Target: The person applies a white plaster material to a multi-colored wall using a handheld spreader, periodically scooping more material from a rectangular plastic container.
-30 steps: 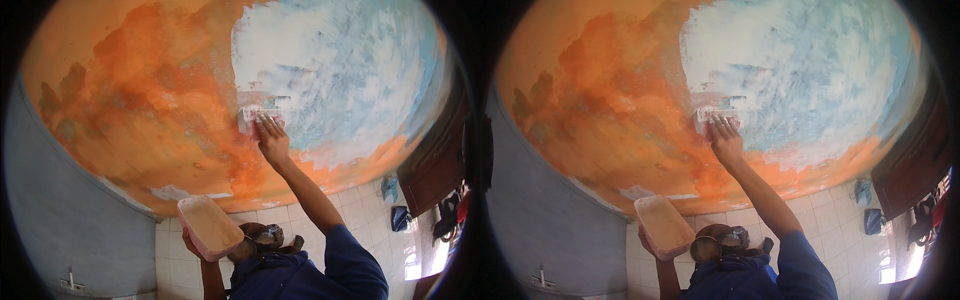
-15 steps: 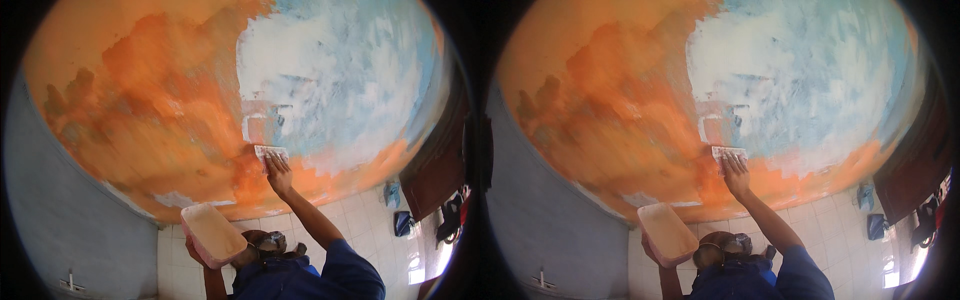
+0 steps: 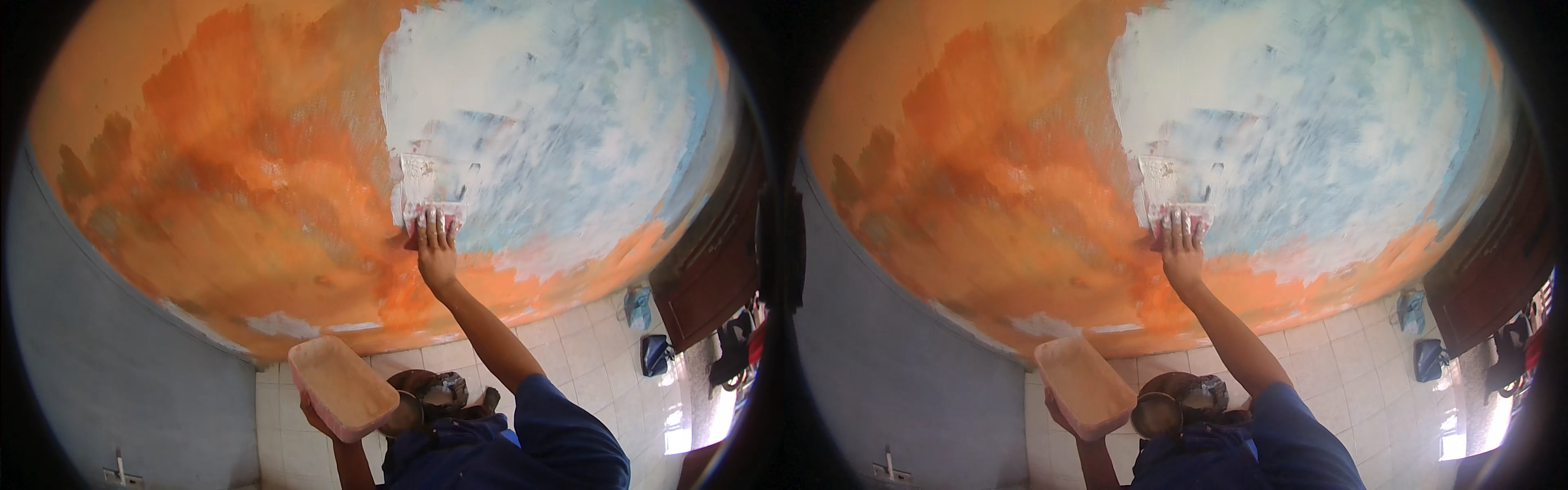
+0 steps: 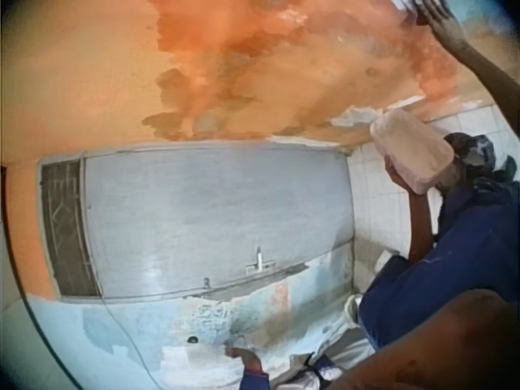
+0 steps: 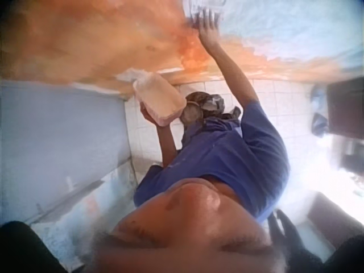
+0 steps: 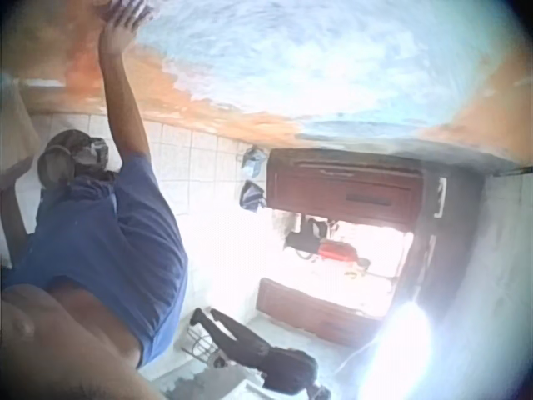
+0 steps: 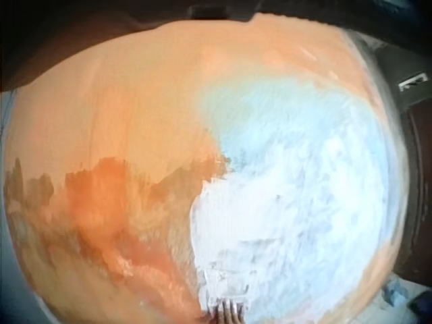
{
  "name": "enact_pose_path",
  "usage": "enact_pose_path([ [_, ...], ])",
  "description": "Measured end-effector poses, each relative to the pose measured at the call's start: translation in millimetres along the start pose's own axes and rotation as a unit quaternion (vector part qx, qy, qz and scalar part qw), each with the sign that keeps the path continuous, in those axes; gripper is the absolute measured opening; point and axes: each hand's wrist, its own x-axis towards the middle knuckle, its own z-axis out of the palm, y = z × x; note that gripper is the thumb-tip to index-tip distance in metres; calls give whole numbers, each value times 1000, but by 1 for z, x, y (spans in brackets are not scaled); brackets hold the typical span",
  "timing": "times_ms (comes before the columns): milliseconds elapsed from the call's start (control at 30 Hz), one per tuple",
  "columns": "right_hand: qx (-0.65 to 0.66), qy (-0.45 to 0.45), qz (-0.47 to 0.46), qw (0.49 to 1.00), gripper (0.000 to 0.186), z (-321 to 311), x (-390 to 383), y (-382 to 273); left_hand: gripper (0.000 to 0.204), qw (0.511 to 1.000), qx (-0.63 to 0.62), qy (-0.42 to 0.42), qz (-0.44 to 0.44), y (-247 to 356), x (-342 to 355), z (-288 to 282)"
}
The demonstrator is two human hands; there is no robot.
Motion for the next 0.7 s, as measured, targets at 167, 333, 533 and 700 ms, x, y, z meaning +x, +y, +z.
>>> enact_pose_path([
  [167, 21, -38, -35, 998, 59, -8, -31, 14, 56, 999, -5, -1, -37, 1, 7, -19],
  [333, 123, 77, -47, 988, 64, -88, 25, 14, 59, 972, 203, 55, 109, 5, 1, 12],
  [533, 56, 86, -60, 993, 66, -86, 98, -4, 62, 959, 213, 152, 105, -4, -11, 52],
  [700, -1, 7, -55, 998, 57, -12, 27, -5, 62, 983, 131, 108, 62, -2, 0, 38],
])
